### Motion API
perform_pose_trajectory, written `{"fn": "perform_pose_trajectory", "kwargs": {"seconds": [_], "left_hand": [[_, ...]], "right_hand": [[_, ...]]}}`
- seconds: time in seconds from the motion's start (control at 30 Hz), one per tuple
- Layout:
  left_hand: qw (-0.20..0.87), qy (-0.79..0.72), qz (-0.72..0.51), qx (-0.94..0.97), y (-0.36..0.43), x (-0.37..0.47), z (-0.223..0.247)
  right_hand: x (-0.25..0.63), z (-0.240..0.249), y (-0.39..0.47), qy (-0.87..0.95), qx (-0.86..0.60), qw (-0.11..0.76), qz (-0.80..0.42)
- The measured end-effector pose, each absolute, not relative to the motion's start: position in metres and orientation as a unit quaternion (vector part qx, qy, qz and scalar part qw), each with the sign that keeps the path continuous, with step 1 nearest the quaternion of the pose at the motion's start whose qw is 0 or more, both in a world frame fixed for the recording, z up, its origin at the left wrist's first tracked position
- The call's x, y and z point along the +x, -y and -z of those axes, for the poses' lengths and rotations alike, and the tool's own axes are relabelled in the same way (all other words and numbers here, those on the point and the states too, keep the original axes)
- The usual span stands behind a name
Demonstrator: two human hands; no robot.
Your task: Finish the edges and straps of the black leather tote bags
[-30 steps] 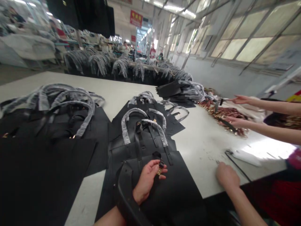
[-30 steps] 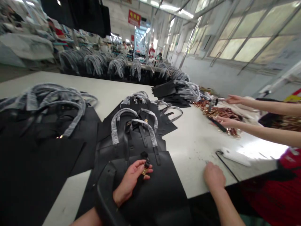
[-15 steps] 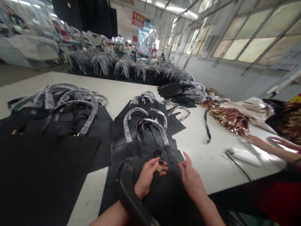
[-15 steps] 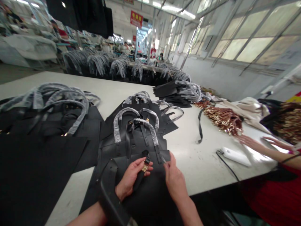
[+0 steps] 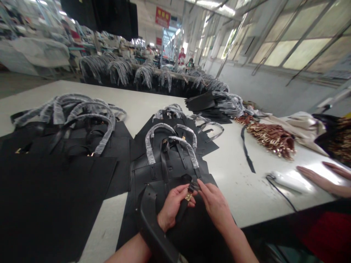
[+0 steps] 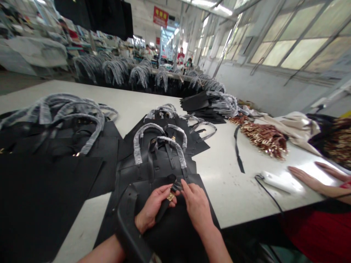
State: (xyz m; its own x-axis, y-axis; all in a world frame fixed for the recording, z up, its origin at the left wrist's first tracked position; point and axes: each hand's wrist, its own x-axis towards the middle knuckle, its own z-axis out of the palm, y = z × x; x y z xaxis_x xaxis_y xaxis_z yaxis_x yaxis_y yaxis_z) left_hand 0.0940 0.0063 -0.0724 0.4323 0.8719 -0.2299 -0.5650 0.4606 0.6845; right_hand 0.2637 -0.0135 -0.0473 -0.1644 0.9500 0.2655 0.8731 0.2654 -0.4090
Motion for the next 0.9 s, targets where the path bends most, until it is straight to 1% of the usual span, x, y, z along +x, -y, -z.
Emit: {"fn": "perform_pose_trajectory", "kwargs": {"seconds": [0.13, 0.23, 0.3, 0.43, 0.6, 0.77, 0.9], "left_hand": [[0.810, -0.288, -0.423, 0.286, -0.006, 0.096, 0.072], [0.804, -0.289, -0.421, 0.306, -0.005, 0.096, 0.072], [0.807, -0.293, -0.420, 0.294, -0.004, 0.096, 0.071], [0.840, -0.264, -0.394, 0.262, -0.005, 0.094, 0.071], [0.833, -0.262, -0.391, 0.292, -0.007, 0.096, 0.078], [0.857, -0.256, -0.382, 0.232, -0.009, 0.097, 0.080], [0.845, -0.261, -0.391, 0.256, -0.007, 0.096, 0.077]], "right_hand": [[0.261, 0.043, 0.009, 0.743, -0.590, 0.290, -0.125], [0.261, 0.042, 0.006, 0.704, -0.610, 0.333, -0.147], [0.262, 0.043, 0.006, 0.682, -0.627, 0.345, -0.149], [0.262, 0.046, 0.018, 0.681, -0.638, 0.328, -0.147], [0.255, 0.049, 0.035, 0.691, -0.647, 0.292, -0.136], [0.246, 0.051, 0.040, 0.697, -0.657, 0.266, -0.112], [0.239, 0.050, 0.042, 0.709, -0.659, 0.237, -0.077]]}}
